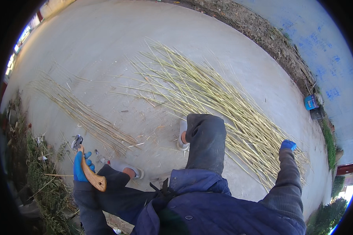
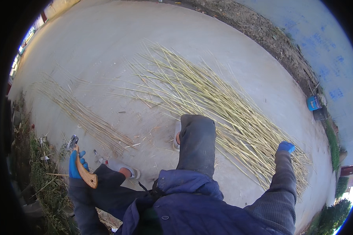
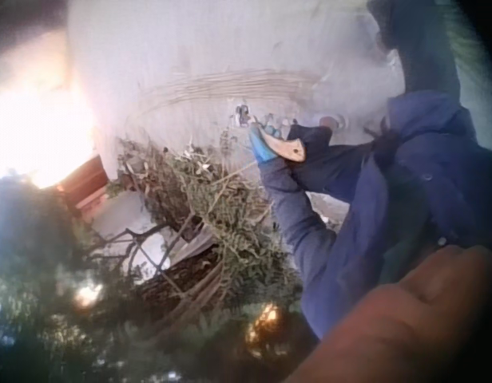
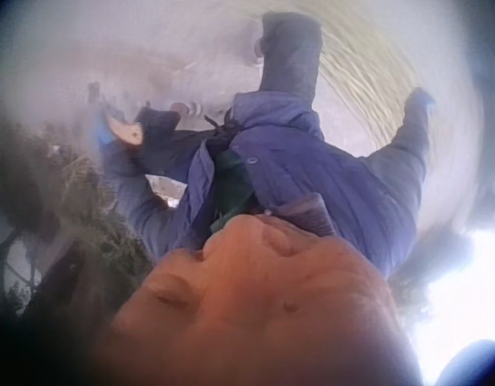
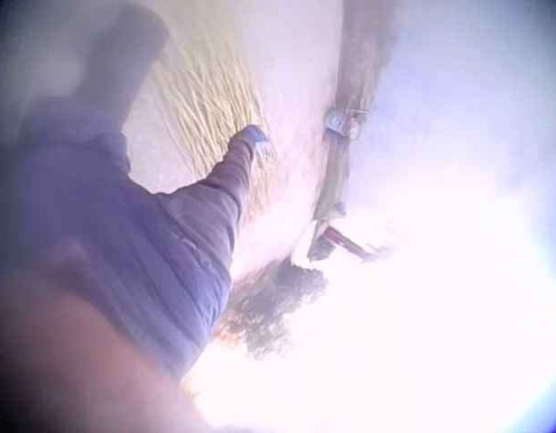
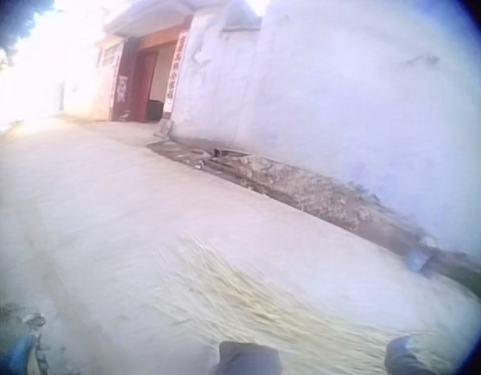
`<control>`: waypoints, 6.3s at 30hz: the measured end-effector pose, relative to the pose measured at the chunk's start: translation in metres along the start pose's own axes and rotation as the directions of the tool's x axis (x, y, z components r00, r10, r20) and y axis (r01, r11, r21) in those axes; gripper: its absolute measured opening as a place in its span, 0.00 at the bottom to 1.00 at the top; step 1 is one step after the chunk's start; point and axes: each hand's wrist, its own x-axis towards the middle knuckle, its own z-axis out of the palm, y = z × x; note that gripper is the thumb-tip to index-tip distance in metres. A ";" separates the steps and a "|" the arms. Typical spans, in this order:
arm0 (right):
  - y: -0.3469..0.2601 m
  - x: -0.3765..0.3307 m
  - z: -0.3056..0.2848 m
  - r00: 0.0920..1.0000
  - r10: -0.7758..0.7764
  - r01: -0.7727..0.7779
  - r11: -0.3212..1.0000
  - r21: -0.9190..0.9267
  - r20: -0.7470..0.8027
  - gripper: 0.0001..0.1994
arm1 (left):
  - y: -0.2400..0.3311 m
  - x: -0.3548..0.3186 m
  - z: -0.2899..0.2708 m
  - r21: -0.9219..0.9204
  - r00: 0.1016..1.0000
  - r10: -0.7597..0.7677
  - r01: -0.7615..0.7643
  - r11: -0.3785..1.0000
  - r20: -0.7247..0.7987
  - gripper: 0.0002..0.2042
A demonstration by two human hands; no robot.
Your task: The person sits on the ground and uses pruning shears to trim small branches off long, thin sticks. They handle each stick one at a time, cutting off protrusions and placing the trimmed sticks into a pile on the ground.
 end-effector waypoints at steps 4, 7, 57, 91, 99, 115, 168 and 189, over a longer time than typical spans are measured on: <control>-0.089 0.008 -0.094 0.917 -0.196 0.263 0.952 0.158 -0.346 0.07 | -0.016 -0.025 0.062 0.079 0.989 -0.101 0.092 0.993 0.109 0.24; -0.166 -0.030 -0.212 0.646 -0.292 0.613 0.749 0.251 -0.705 0.12 | -0.021 -0.039 0.095 0.332 0.986 -0.107 0.058 0.941 0.131 0.22; -0.736 -0.414 -0.355 0.081 -0.857 0.971 -0.048 0.234 -0.509 0.11 | 0.041 0.007 0.071 0.119 0.773 -0.593 0.582 0.804 0.227 0.17; -0.120 -0.302 -0.303 0.434 -0.693 0.362 -0.451 0.816 -0.576 0.07 | -0.006 -0.009 0.096 0.173 0.975 -0.018 -0.022 0.985 0.221 0.18; -0.172 -0.336 -0.357 0.256 -0.633 -0.083 -0.767 0.636 -0.731 0.13 | -0.012 -0.043 0.102 0.178 0.955 0.118 -0.170 0.969 0.271 0.19; -0.209 -0.382 -0.480 0.047 -0.383 -0.134 -0.917 0.374 -0.922 0.22 | -0.034 -0.216 0.144 0.444 0.839 -0.223 -0.026 0.896 0.497 0.12; -0.183 -0.394 -0.537 0.332 -0.482 -0.334 -0.864 0.377 -0.811 0.21 | -0.043 -0.193 0.158 0.616 0.886 -0.138 -0.188 0.765 0.442 0.16; -0.205 -0.386 -0.386 0.243 -0.552 0.321 -0.730 0.603 -0.798 0.15 | -0.003 -0.116 0.231 0.182 0.922 0.002 -0.079 0.980 0.386 0.17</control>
